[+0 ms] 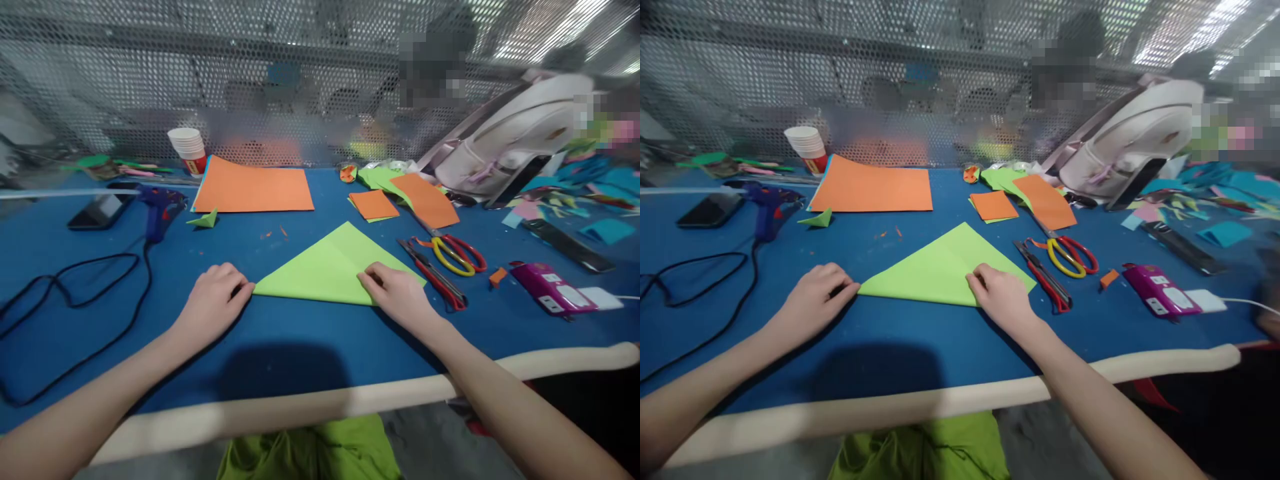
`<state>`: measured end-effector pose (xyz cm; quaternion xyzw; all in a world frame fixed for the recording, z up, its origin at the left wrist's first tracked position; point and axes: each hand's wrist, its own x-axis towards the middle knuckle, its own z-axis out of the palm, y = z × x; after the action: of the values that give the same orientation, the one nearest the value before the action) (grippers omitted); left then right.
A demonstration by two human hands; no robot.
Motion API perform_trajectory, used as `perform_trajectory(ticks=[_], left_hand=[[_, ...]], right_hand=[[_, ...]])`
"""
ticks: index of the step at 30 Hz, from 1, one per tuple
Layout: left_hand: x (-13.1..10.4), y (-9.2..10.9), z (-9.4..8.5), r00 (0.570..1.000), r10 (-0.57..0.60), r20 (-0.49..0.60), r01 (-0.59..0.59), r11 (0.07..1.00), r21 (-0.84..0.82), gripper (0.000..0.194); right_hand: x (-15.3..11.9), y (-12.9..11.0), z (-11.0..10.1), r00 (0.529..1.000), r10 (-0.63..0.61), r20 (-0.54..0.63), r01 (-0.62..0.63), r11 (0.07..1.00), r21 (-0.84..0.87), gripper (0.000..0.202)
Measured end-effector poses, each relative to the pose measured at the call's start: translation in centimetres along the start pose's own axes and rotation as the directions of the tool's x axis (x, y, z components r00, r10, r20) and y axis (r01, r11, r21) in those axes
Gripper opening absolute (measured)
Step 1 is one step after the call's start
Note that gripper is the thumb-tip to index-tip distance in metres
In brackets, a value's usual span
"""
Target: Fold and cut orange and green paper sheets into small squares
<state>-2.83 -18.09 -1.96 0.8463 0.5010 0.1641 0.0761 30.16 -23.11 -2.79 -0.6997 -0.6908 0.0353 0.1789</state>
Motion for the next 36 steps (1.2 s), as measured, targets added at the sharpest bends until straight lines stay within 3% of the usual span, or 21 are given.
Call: perform_trajectory(ticks=[3,6,9,12,14,17,22,26,31,36], left_hand=[[-0.7,0.7,-0.8,0.998,0.025,0.057,-0.023,0.999,-0.027,0.033],[-1.7,1.7,-1.6,0.978,0.088,0.188,-0.075,0.994,-0.077,0.032],[-2.4,2.3,-2.1,0.922,0.227,0.314,-0.193,0.972,-0.137,0.030],[-2.9,2.5,-2.3,0.866,0.353,0.355,-0.280,0.929,-0.241,0.027],[-3.6,2.7,-2.4,0.875,0.345,0.340,-0.258,0.926,-0.274,0.028],[-5.2,3.4,-2.5,0.922,0.270,0.277,-0.203,0.947,-0.248,0.031],[-7.6,4.6,-2.3,0.968,0.235,0.088,-0.217,0.960,-0.178,0.031],[-8.9,4.6,-1.8,0.976,0.215,-0.020,-0.215,0.967,-0.139,0.026],[-9.8,4.8,-1.6,0.987,0.131,-0.092,-0.140,0.986,-0.093,0.024],[-9.7,5.8,-2.0,0.971,0.208,-0.114,-0.220,0.969,-0.109,0.016]], right_hand=[[-0.1,-0.2,-0.3,1.000,-0.012,0.026,0.013,1.000,-0.025,0.025],[-0.1,-0.4,-0.9,0.996,-0.061,0.066,0.063,0.998,-0.024,0.022],[0.2,-0.3,-1.5,0.987,-0.113,0.113,0.115,0.993,-0.011,0.018],[0.5,0.1,-1.7,0.980,-0.139,0.143,0.140,0.990,0.006,0.017],[0.6,0.3,-1.7,0.979,-0.142,0.148,0.141,0.990,0.017,0.018],[0.4,0.6,-1.3,0.981,-0.141,0.134,0.138,0.990,0.029,0.020],[0.0,0.8,-0.6,0.988,-0.138,0.068,0.135,0.990,0.045,0.025],[0.0,0.7,-0.1,0.991,-0.134,-0.025,0.136,0.986,0.094,0.025],[0.2,0.6,0.0,0.994,-0.103,-0.041,0.107,0.987,0.116,0.025],[0.2,0.7,-0.1,0.993,-0.105,-0.047,0.111,0.986,0.124,0.025]])
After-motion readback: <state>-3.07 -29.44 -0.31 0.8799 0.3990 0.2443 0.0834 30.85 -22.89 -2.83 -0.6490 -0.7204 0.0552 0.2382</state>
